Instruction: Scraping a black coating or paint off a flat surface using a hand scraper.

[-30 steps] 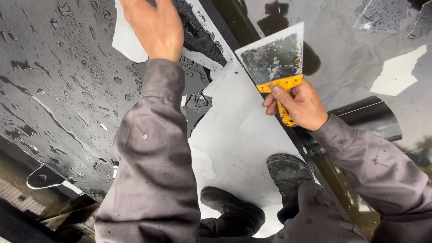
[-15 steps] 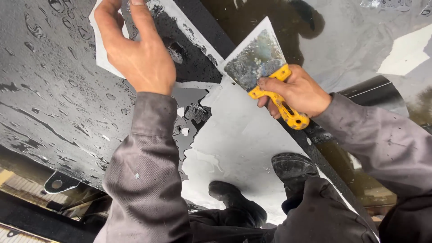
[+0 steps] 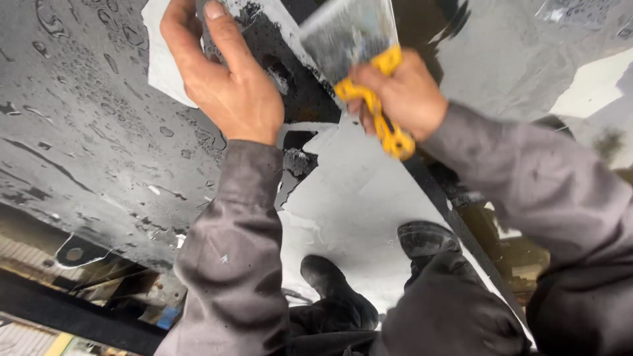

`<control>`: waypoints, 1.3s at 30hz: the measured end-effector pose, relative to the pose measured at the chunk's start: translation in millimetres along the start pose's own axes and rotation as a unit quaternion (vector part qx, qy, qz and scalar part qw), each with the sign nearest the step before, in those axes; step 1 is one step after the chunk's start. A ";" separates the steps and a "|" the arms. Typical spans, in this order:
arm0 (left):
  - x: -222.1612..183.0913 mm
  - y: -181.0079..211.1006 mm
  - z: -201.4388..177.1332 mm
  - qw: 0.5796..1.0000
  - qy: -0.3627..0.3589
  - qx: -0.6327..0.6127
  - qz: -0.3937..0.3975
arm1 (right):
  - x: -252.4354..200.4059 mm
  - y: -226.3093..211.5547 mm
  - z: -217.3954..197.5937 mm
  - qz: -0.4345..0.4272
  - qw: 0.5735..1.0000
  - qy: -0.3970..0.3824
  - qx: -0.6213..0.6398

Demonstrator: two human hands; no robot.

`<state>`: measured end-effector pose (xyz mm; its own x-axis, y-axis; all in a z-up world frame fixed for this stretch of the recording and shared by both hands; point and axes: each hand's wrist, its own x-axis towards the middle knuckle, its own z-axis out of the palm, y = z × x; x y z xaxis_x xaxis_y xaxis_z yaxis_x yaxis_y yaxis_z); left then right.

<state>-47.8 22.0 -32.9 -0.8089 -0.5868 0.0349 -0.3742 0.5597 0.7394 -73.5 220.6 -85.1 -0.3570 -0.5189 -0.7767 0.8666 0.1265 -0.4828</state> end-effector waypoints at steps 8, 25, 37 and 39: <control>-1.3 -3.1 -0.2 0.998 -0.009 0.038 -0.040 | -32.3 16.2 -15.3 0.014 1.000 -0.010 0.016; -4.8 2.1 -0.6 0.997 -0.050 0.028 -0.053 | 25.9 13.0 -50.6 -0.006 0.996 -0.075 -0.048; -4.3 -2.3 -1.7 0.998 -0.055 -0.004 -0.034 | 2.1 5.9 -32.0 -0.010 0.989 -0.045 -0.139; -5.1 -3.7 -3.8 0.998 -0.050 -0.028 -0.036 | -2.9 19.3 -31.9 -0.031 0.995 -0.006 -0.093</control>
<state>-40.6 20.6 -33.3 -0.8238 -0.5605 -0.0846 -0.4087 0.4839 0.7738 -66.9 251.5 -105.0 -0.4032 -0.5401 -0.7387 0.7630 0.2472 -0.5972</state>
